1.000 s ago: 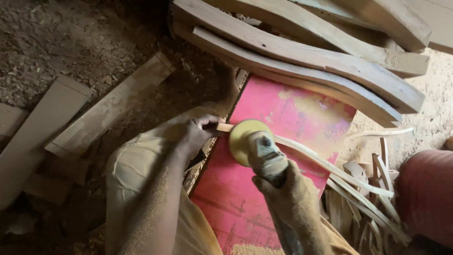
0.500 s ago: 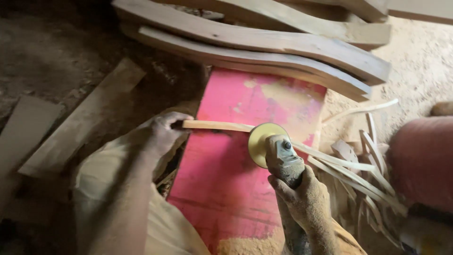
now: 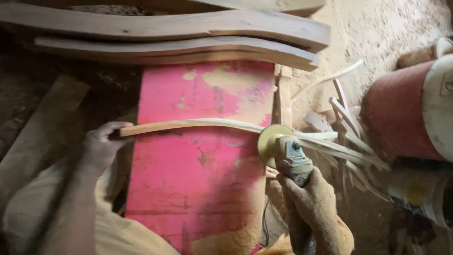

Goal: Sand the edges of a curved wooden component using a handheld power sander.

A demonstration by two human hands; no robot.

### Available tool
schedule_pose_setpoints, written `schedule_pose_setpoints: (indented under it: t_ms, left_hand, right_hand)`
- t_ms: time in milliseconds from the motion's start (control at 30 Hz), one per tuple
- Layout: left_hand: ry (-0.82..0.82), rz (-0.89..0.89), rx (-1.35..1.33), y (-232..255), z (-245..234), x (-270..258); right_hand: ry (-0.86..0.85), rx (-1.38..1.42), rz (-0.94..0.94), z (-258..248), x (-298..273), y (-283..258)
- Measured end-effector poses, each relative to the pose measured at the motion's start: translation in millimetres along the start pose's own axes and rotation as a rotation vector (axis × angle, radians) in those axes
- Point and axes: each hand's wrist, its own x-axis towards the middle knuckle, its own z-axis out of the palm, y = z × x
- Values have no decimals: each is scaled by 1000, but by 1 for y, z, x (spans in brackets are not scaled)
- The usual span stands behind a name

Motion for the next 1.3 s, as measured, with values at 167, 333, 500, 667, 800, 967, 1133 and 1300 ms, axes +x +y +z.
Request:
schedule_pose_setpoints:
  t_ms: [167,333,500,667,800,967,1133,1300]
  left_hand:
    - [13,-88,121,-12,-8,-1]
    - [6,-135,90,-30,-16,-2]
    - [12,-145,128,-30,-19,-4]
    - [24,-126,-128,-74,-30,-7]
    - [5,-105,-138,-84,-34,-5]
    - [12,-107,-188,-71,-28,-5]
    - [44,-126,168,-33,-17,1]
    - [57,-134,256,-9,-11,6]
  right_hand:
    - [9,28,102,-15,16,34]
    - [59,93,132,-29,42,74]
    - [61,157,163,-41,76,113]
    - [19,364,412,-57,107,139]
    - [115,283,263,-65,114,148]
    - [157,174,116,-62,107,145]
    - [73,180,64,-49,87,107]
    - [31,0,-30,-23,63,66]
